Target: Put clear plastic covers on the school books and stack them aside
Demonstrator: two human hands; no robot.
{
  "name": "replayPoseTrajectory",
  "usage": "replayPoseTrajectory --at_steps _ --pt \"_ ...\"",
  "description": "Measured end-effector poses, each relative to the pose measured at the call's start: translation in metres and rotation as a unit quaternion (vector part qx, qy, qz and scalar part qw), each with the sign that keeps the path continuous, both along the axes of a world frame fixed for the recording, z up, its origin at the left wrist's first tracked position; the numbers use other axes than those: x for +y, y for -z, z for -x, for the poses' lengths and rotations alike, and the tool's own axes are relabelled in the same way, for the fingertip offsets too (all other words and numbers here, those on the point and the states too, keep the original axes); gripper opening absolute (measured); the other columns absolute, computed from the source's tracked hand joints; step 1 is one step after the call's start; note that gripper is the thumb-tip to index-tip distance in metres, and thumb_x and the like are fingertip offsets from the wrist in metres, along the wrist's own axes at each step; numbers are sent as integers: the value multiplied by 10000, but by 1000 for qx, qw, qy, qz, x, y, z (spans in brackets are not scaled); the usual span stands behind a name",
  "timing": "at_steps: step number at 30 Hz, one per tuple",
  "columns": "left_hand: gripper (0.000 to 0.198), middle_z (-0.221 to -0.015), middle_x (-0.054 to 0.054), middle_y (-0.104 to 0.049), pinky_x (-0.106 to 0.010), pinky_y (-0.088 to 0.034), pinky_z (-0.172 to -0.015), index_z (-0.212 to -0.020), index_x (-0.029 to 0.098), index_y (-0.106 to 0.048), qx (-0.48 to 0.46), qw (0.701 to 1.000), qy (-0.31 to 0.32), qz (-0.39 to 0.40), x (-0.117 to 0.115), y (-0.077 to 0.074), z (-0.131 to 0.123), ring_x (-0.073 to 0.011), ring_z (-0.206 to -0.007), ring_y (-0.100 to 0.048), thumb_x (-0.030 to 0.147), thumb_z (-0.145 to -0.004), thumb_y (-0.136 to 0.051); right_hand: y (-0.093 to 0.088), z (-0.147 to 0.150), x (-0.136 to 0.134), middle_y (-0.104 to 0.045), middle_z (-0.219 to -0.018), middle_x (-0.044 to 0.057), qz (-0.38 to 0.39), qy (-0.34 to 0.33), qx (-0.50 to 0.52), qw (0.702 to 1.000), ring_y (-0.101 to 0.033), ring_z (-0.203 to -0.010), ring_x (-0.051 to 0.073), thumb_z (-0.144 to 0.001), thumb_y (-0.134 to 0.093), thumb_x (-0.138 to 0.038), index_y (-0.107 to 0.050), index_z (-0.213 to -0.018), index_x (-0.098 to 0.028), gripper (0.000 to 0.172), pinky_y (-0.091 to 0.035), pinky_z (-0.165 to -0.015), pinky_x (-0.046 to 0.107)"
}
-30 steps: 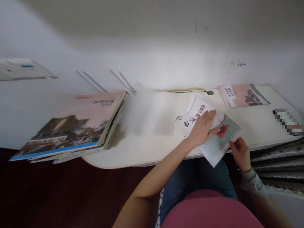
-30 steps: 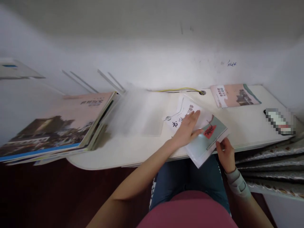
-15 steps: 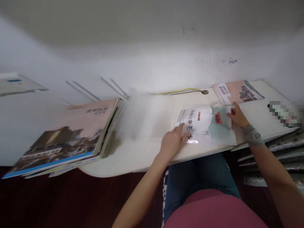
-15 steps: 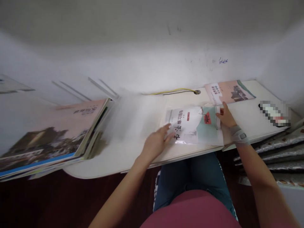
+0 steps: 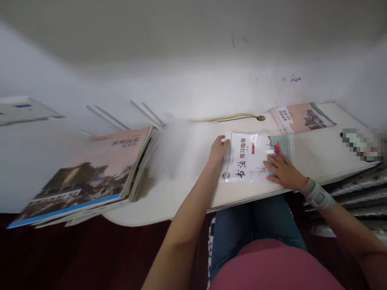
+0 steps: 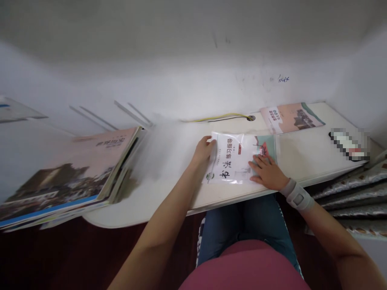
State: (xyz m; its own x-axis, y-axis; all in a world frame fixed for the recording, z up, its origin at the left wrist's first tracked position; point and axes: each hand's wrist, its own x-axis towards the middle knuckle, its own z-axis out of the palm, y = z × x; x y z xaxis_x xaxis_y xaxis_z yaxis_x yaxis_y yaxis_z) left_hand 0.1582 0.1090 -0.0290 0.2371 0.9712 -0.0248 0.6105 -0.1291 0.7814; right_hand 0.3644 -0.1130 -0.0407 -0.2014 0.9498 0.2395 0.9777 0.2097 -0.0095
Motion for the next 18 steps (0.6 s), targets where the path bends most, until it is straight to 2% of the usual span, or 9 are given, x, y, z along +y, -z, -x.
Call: replayPoseTrajectory --at_steps 3,6,9,12,15,18 --pt "479 -1057 -120 -660 -326 -474 -835 -1285 140 -492 6 1000 9 0 2 6 4 -216 -930 -634 301 -834 -495 8 0 5 -349 -1490 188 25 19 -8 999 -279 -1390 338 -941 -326 -507 -375 -1421 -174 586 -292 -1053 590" --pt "548 -1114 -138 -644 -354 -464 -870 -1362 138 -408 9 1000 11 -22 0 8 4 -235 -975 -627 269 -836 -484 10 -18 23 -279 -1527 172 37 46 -13 998 -220 -1407 359 -946 -311 -500 -357 -1431 -175 586 -268 -1052 613" --pt "561 -1161 -149 -632 -374 -447 -909 -1389 138 -369 25 998 26 -46 -4 8 3 -248 -1013 -620 251 -849 -467 12 -43 43 -352 -1488 189 92 117 -4 989 -308 -1370 353 -947 -308 -490 -386 -1409 -158 574 -290 -1032 614" --pt "515 -1169 -132 -635 -360 -437 -923 -1360 168 -402 84 995 46 -41 -7 7 2 -244 -1052 -610 208 -850 -457 15 -64 56 -332 -1502 176 104 189 7 976 -309 -1367 348 -946 -304 -479 -396 -1398 -157 562 -299 -1029 595" --pt "499 -1120 -107 -664 -334 -447 -893 -1301 203 -454 128 990 63 -23 -5 5 4 -241 -1046 -618 166 -808 -517 13 -77 63 -384 -1470 172 83 192 24 978 -377 -1319 323 -929 -350 -463 -456 -1348 -151 533 -355 -1015 482" --pt "465 -1003 -117 -700 -319 -472 -814 -1215 164 -509 138 989 61 6 3 3 8 -250 -949 -654 206 -762 -603 7 -88 71 -562 -1268 196 28 289 101 952 -529 -1128 292 -904 -399 -423 -581 -1184 -130 444 -423 -897 385"
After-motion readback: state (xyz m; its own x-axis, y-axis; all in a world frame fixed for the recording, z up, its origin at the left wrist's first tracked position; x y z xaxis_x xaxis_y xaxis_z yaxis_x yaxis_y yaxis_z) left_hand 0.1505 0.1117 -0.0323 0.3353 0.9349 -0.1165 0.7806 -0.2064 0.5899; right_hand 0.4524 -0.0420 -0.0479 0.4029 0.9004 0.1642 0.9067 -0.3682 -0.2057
